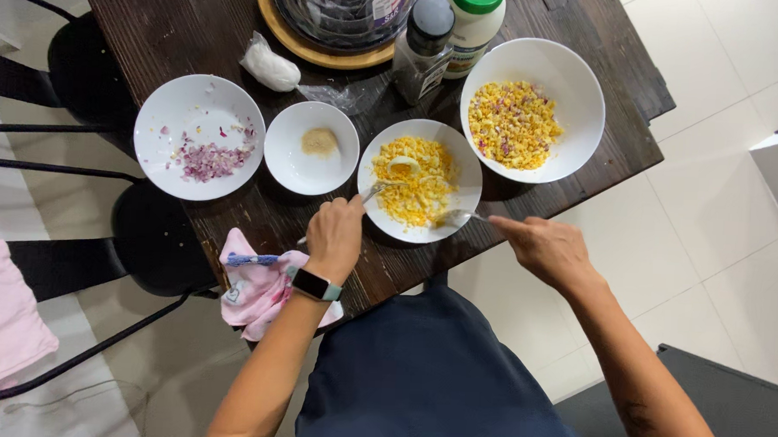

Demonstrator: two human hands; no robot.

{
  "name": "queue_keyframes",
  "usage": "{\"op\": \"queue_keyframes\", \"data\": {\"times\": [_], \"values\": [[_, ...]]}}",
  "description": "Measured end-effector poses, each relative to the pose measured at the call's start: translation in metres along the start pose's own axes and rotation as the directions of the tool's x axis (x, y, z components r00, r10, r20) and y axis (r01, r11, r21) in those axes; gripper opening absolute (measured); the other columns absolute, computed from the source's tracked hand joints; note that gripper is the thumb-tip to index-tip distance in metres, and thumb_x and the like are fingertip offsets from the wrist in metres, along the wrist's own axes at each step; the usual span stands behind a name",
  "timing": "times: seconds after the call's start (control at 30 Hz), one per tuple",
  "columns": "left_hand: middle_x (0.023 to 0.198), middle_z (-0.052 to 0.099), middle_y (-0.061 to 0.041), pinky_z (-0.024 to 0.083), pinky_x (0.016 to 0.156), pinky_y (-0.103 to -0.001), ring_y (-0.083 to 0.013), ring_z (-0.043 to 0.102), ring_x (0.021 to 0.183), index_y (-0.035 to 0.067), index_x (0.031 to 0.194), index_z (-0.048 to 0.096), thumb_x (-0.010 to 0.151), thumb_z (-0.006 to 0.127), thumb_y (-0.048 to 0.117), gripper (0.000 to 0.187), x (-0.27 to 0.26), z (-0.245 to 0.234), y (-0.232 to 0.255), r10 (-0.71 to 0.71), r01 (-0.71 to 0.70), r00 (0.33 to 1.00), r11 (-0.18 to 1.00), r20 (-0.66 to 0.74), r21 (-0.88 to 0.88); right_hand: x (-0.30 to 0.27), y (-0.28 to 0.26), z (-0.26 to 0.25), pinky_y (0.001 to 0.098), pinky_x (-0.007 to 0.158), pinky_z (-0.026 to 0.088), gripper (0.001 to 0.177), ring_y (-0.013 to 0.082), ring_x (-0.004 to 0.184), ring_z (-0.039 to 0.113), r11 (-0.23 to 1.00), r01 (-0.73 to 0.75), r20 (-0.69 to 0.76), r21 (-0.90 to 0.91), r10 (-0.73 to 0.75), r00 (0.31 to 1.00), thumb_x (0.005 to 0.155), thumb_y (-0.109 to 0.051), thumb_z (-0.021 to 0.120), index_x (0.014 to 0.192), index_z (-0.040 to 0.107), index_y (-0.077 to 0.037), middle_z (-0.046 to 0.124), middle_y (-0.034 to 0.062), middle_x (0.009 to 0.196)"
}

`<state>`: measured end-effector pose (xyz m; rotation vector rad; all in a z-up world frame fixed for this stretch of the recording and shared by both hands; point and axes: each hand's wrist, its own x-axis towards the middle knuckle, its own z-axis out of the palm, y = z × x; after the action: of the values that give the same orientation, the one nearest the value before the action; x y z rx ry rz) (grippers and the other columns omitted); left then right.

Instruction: The person mashes chopped eggs on a plate using a fork and spoon, unwraps a small plastic pouch by hand, and grinds pepper over the plate with a pepper grinder.

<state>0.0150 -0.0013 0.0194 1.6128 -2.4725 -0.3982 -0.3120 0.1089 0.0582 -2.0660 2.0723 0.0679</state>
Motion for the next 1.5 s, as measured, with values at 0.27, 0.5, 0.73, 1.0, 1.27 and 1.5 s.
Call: {"op": "queue_keyframes", "data": {"times": [0.27, 0.5, 0.73, 1.0, 1.27, 1.5], "values": [[0.088, 0.068, -0.014, 0.057, 0.073, -0.043, -0.032, 0.068, 0.087, 0.005, 0.119, 0.07, 0.094, 0.06, 0.009, 0.027, -0.006, 0.002, 0.007, -0.017, 0.018, 1.0, 0.998, -0.019, 0.056, 0.028, 0.002, 0.034, 0.0429, 0.053, 0.053, 0.04, 0.0286, 0.062, 0.068, 0.992, 0.122, -0.097, 0.033, -0.119, 0.988, 0.097, -0.022, 0.057, 0.135, 0.066, -0.033, 0.067, 0.0061, 0.074], [0.086, 0.066, -0.012, 0.056, 0.074, -0.041, -0.0294, 0.067, 0.085, 0.006, 0.124, 0.07, 0.093, 0.059, 0.009, 0.033, -0.012, 0.016, 0.025, -0.018, 0.017, 1.0, 0.999, 0.025, 0.031, 0.039, 0.008, 0.043, 0.0377, 0.046, 0.052, 0.053, 0.0243, 0.055, 0.065, 0.975, 0.221, -0.189, 0.031, -0.211, 0.959, 0.092, -0.014, 0.063, 0.143, 0.059, -0.028, 0.065, 0.0053, 0.072], [0.085, 0.066, -0.011, 0.055, 0.075, -0.041, -0.0289, 0.066, 0.086, 0.006, 0.126, 0.07, 0.092, 0.058, 0.007, 0.036, -0.014, 0.023, 0.041, -0.077, 0.079, 0.996, 0.995, -0.036, 0.053, 0.062, 0.02, 0.051, 0.0357, 0.041, 0.049, 0.063, 0.0202, 0.047, 0.059, 0.934, 0.344, -0.123, -0.092, -0.354, 0.927, 0.086, -0.008, 0.065, 0.146, 0.058, -0.029, 0.059, 0.0027, 0.067], [0.085, 0.066, -0.01, 0.054, 0.076, -0.042, -0.0291, 0.066, 0.086, 0.008, 0.123, 0.071, 0.091, 0.058, 0.008, 0.035, -0.025, 0.021, 0.051, -0.175, 0.176, 0.984, 0.981, -0.03, 0.077, 0.081, 0.028, 0.042, 0.0351, 0.038, 0.049, 0.064, 0.0186, 0.045, 0.058, 0.892, 0.402, -0.066, -0.207, -0.423, 0.904, 0.088, -0.008, 0.06, 0.148, 0.054, -0.03, 0.059, 0.0028, 0.069], [0.086, 0.066, -0.012, 0.055, 0.076, -0.043, -0.03, 0.067, 0.087, 0.007, 0.124, 0.071, 0.092, 0.057, 0.008, 0.034, -0.026, 0.024, 0.057, -0.217, 0.22, 0.975, 0.973, -0.041, 0.067, 0.084, 0.034, 0.044, 0.0342, 0.04, 0.049, 0.063, 0.0176, 0.045, 0.056, 0.856, 0.489, -0.051, -0.167, -0.503, 0.863, 0.092, -0.01, 0.06, 0.151, 0.051, -0.03, 0.057, 0.0026, 0.066], [0.083, 0.067, -0.013, 0.055, 0.073, -0.044, -0.0314, 0.068, 0.084, 0.01, 0.117, 0.074, 0.095, 0.06, 0.012, 0.026, -0.028, 0.016, 0.053, -0.253, 0.253, 0.967, 0.967, 0.007, 0.024, 0.084, 0.031, 0.05, 0.0331, 0.038, 0.048, 0.065, 0.0153, 0.044, 0.058, 0.825, 0.534, 0.002, -0.186, -0.543, 0.84, 0.092, -0.012, 0.06, 0.154, 0.048, -0.026, 0.059, 0.0039, 0.07]]}}
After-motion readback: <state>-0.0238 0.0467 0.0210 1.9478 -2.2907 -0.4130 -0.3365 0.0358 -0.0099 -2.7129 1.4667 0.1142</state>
